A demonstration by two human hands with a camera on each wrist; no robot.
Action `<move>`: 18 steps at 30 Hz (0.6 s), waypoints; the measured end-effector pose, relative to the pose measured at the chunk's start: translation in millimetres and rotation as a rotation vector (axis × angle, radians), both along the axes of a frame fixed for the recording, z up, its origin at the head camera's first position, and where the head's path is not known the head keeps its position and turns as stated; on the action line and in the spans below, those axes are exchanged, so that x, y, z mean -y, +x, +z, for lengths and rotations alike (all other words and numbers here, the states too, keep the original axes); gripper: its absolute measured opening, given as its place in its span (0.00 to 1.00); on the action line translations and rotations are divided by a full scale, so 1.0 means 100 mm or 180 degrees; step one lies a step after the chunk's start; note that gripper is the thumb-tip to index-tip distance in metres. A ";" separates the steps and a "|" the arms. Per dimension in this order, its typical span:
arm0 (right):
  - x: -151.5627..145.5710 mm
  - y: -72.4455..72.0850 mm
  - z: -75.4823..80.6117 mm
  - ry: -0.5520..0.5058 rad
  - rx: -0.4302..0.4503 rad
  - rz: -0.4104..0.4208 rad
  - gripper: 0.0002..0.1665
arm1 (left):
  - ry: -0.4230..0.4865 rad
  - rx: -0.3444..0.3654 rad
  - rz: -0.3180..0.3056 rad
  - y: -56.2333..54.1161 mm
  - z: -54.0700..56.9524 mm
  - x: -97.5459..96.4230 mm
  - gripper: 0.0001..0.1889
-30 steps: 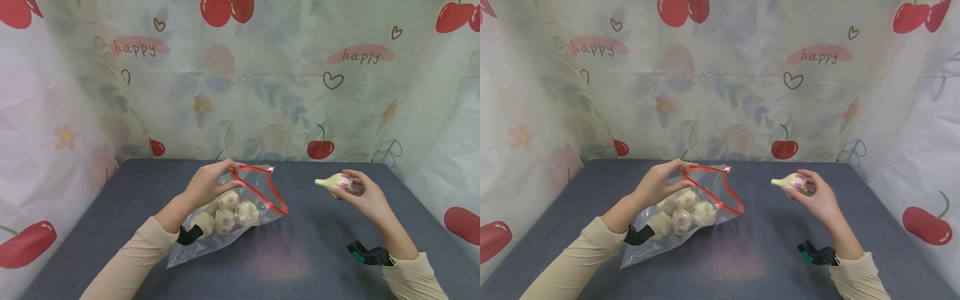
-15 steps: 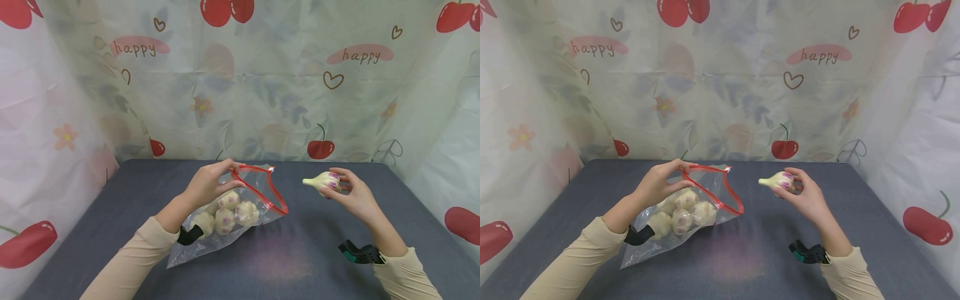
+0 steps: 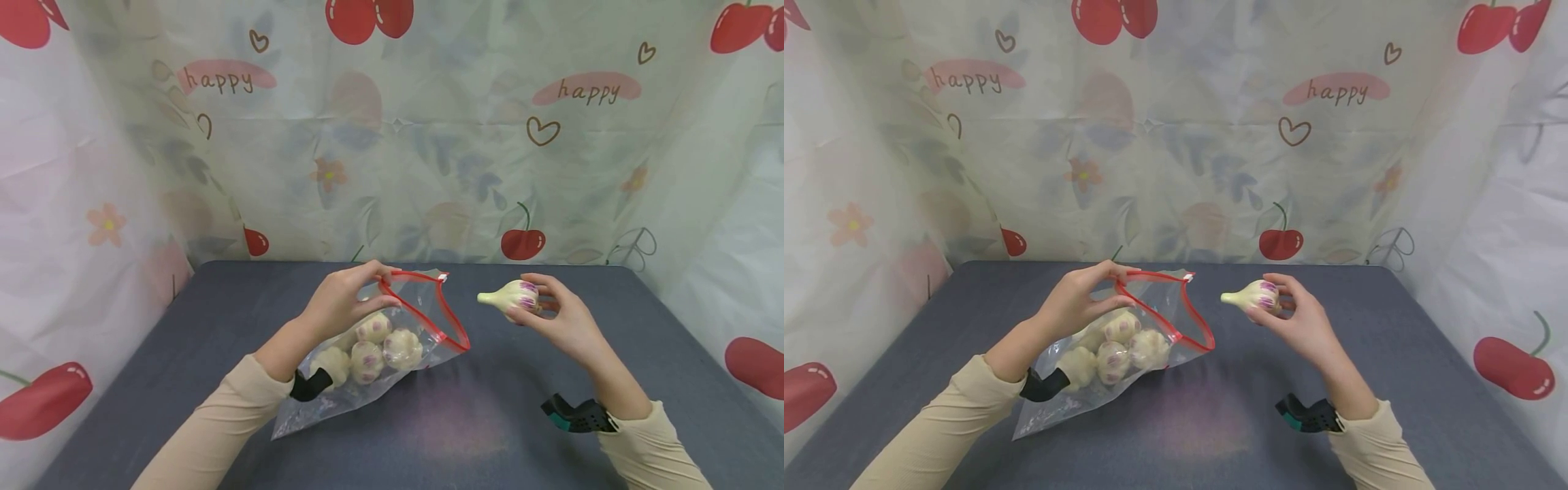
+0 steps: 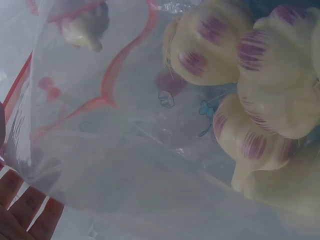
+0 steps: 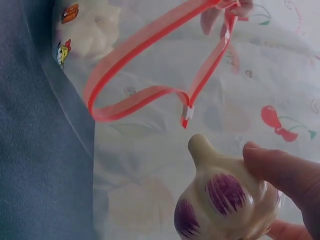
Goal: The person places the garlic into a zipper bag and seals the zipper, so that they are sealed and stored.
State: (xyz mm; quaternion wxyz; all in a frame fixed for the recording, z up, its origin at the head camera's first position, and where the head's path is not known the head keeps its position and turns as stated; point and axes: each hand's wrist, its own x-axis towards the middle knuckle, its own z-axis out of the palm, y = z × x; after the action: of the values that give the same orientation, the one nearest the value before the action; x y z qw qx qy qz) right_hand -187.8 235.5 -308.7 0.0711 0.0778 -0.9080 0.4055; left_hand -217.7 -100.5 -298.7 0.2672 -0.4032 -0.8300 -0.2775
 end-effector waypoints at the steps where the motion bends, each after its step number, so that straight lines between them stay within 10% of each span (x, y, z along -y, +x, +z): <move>1: 0.01 0.00 0.00 -0.0011 -0.0010 0.0026 0.38 | 0.0003 0.0007 0.0002 0.00 0.00 0.00 0.18; 18: 0.26 0.01 -0.02 -0.0260 -0.0043 0.0425 0.35 | -0.0019 0.0041 0.0028 -0.01 -0.01 0.00 0.17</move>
State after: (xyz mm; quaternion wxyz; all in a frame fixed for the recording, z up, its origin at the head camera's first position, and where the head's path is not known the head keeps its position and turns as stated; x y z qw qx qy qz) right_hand -186.5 209.9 -310.5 0.0530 0.1379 -0.8830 0.4456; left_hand -218.7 -100.5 -299.6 0.2619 -0.3986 -0.8343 -0.2765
